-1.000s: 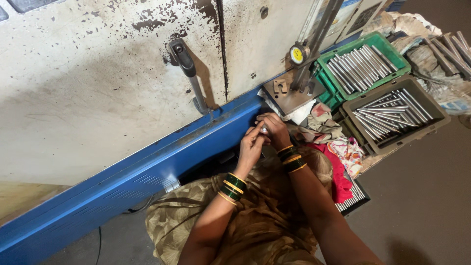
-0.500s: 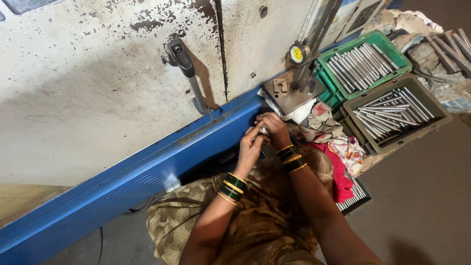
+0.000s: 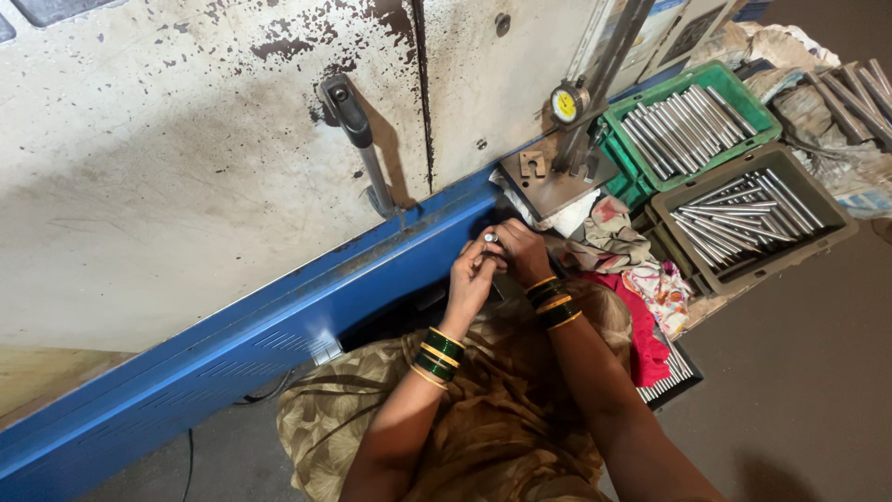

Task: The person operates a lathe to finish small metal rods. They open the machine door, insert a rod, run the machine, remove the rod, wipe it with a cloth, and place it into a tray. This cycle repeats for several rods.

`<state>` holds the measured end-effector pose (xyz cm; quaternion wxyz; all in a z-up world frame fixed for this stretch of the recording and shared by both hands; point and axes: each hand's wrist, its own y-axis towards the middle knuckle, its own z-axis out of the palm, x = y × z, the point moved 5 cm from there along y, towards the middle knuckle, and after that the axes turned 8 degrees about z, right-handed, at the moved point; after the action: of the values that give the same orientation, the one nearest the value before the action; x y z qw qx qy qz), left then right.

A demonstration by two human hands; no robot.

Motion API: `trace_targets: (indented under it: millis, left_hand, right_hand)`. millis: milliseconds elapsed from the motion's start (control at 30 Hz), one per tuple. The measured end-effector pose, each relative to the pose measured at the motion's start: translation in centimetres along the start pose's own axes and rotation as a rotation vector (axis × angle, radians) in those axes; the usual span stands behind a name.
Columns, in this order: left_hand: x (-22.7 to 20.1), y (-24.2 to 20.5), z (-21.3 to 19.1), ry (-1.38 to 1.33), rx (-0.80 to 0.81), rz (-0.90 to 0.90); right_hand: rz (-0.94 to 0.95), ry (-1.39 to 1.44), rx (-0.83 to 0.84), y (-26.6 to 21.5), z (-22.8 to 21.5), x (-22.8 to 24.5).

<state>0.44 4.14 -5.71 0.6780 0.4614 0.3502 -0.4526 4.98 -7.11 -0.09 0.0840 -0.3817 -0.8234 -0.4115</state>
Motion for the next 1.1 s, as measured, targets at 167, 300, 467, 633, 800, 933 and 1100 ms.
trace_targets:
  millis: [167,300,467,633,800,933,1100]
  left_hand:
    - [0.2,-0.1,0.1,0.008,0.002,-0.010]
    - [-0.1,-0.1,0.2,0.016,0.019,0.002]
    - [-0.6,-0.2,0.4,0.070,0.031,-0.002]
    - [-0.6,-0.4,0.3,0.095,0.034,0.009]
    - [0.0,-0.4,0.1,0.092,0.011,-0.006]
    - [0.2,-0.5,0.2,0.095,0.000,-0.022]
    - [0.2,-0.6,0.0,0.102,-0.008,-0.073]
  right_hand:
    - [-0.006,0.003,-0.007,0.1,-0.1,0.2]
    - [-0.018,0.008,0.001,0.3,-0.4,0.5]
    - [-0.030,0.034,0.002,0.4,-0.8,0.9]
    - [-0.016,0.036,-0.004,0.5,-0.8,1.0]
    - [-0.026,0.034,0.001,0.4,-0.7,0.9]
    - [0.010,0.037,-0.022,0.2,-0.4,0.4]
    - [0.081,0.008,-0.023,-0.3,0.3,-0.8]
